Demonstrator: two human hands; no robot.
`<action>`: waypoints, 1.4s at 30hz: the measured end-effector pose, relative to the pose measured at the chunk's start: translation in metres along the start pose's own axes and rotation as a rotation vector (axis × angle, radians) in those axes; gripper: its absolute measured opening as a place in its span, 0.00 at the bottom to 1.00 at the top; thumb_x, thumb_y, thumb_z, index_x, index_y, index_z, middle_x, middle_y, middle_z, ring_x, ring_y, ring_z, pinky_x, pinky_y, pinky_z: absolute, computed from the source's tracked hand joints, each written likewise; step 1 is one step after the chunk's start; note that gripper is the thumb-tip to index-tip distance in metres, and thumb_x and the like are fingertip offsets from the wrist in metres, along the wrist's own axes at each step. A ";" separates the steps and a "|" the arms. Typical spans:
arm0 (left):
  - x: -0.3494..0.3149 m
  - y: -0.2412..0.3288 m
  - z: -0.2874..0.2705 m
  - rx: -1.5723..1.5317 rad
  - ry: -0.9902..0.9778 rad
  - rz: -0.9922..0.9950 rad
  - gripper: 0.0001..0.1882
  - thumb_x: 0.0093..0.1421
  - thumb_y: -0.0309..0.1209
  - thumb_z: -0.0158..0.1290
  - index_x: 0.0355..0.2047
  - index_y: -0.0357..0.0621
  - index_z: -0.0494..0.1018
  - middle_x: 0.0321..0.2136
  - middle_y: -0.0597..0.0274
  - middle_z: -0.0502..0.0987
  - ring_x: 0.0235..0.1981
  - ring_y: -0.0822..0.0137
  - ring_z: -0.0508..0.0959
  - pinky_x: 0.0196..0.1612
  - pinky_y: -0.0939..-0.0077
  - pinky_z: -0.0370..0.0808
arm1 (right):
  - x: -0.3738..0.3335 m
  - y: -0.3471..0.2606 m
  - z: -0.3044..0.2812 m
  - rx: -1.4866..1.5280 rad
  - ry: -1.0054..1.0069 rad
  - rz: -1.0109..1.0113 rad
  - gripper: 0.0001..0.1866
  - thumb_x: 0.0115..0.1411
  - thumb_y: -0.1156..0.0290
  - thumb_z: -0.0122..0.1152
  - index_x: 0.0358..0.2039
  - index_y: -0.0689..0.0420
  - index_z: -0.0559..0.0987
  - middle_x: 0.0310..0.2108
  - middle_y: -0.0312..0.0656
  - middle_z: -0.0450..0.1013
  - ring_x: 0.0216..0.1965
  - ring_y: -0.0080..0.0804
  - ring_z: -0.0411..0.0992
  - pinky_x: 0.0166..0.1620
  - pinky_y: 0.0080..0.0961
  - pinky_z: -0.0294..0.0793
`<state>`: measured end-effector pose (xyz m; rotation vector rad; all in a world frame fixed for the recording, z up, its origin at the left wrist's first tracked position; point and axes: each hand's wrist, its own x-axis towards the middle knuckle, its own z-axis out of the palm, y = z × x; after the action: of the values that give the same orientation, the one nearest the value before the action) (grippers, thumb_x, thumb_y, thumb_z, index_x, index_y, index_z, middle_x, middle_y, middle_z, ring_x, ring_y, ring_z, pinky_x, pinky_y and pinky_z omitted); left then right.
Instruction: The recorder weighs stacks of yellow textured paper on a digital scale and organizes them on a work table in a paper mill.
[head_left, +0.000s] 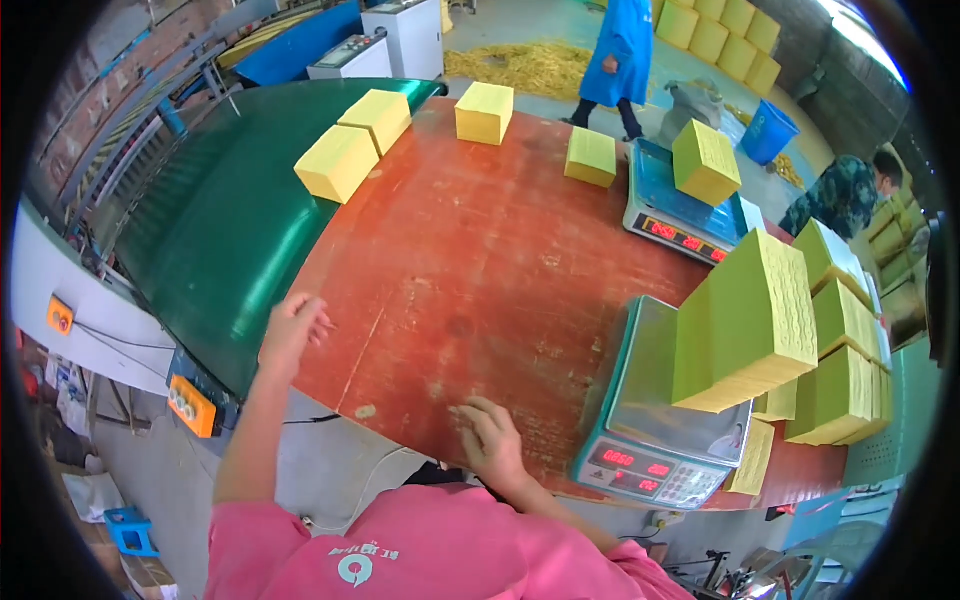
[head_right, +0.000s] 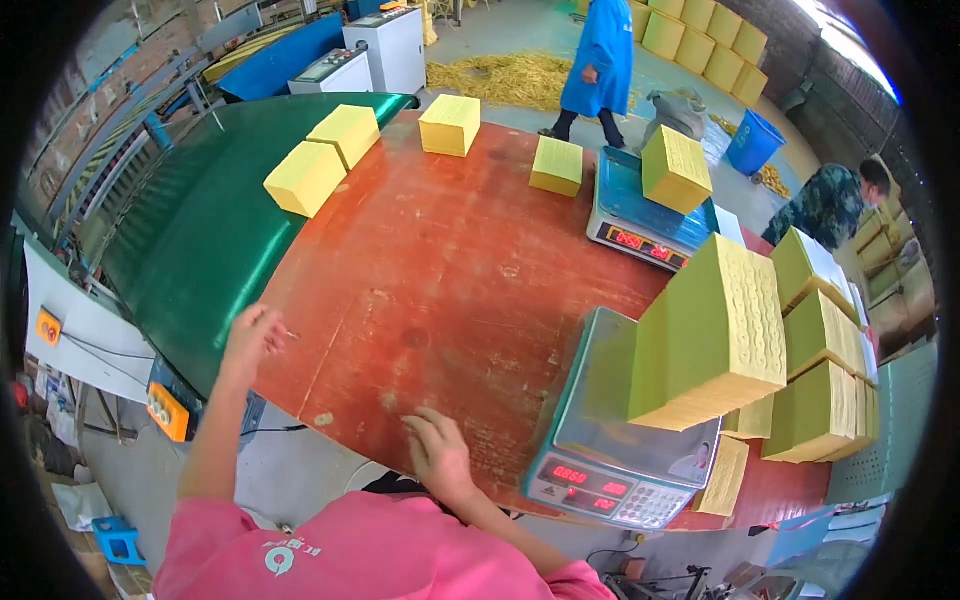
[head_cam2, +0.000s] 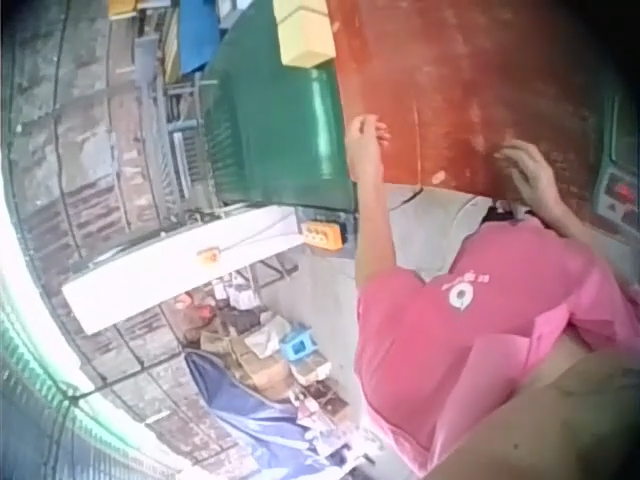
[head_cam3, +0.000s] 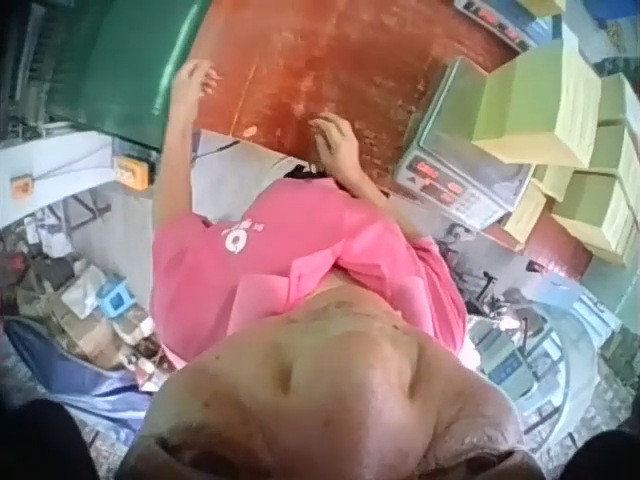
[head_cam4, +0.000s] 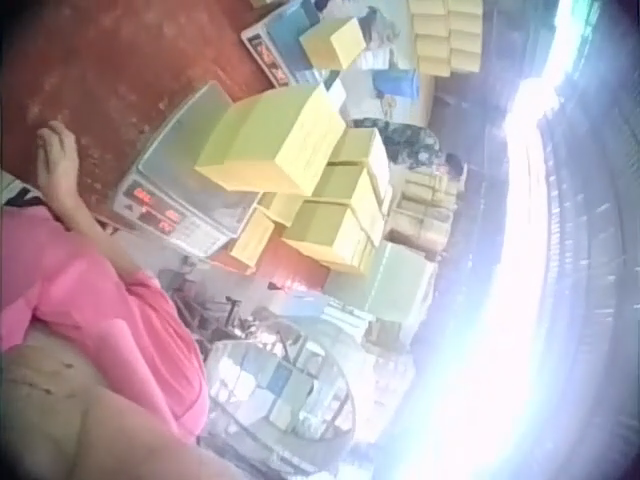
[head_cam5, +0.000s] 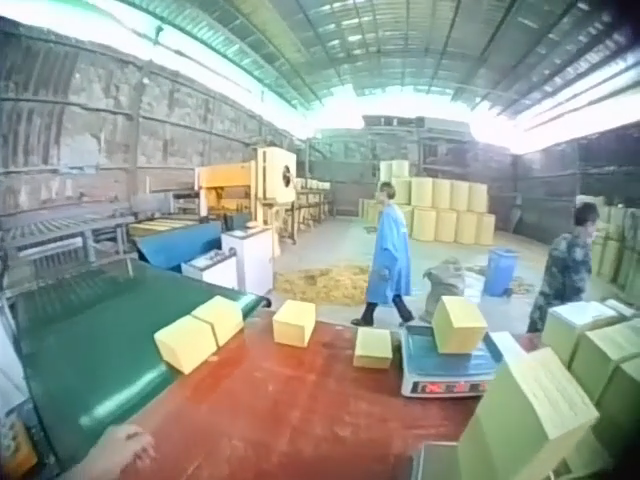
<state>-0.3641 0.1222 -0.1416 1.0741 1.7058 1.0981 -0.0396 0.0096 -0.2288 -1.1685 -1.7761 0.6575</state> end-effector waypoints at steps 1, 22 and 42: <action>0.020 0.006 -0.013 0.011 0.015 -0.015 0.10 0.63 0.35 0.51 0.33 0.42 0.74 0.22 0.66 0.74 0.19 0.77 0.72 0.20 0.84 0.68 | 0.001 0.005 0.002 0.009 -0.008 -0.003 0.16 0.53 0.81 0.61 0.44 0.61 0.77 0.49 0.51 0.71 0.48 0.46 0.72 0.46 0.34 0.76; 0.450 0.025 -0.059 -0.070 -0.440 -0.114 0.29 0.56 0.47 0.61 0.51 0.38 0.73 0.41 0.58 0.81 0.36 0.64 0.82 0.42 0.66 0.77 | 0.003 0.032 0.019 -0.444 0.048 0.148 0.14 0.48 0.78 0.61 0.39 0.58 0.79 0.47 0.48 0.73 0.48 0.48 0.72 0.50 0.41 0.74; 0.089 0.018 0.189 0.404 -0.348 0.461 0.30 0.64 0.42 0.54 0.58 0.32 0.64 0.53 0.50 0.72 0.56 0.59 0.70 0.58 0.67 0.66 | -0.021 0.033 0.006 -0.053 0.288 0.043 0.12 0.51 0.80 0.58 0.38 0.61 0.74 0.46 0.49 0.70 0.48 0.48 0.69 0.48 0.38 0.72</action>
<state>-0.2110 0.2560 -0.1948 1.8658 1.4622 0.7770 -0.0275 0.0048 -0.2657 -1.2721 -1.5367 0.4434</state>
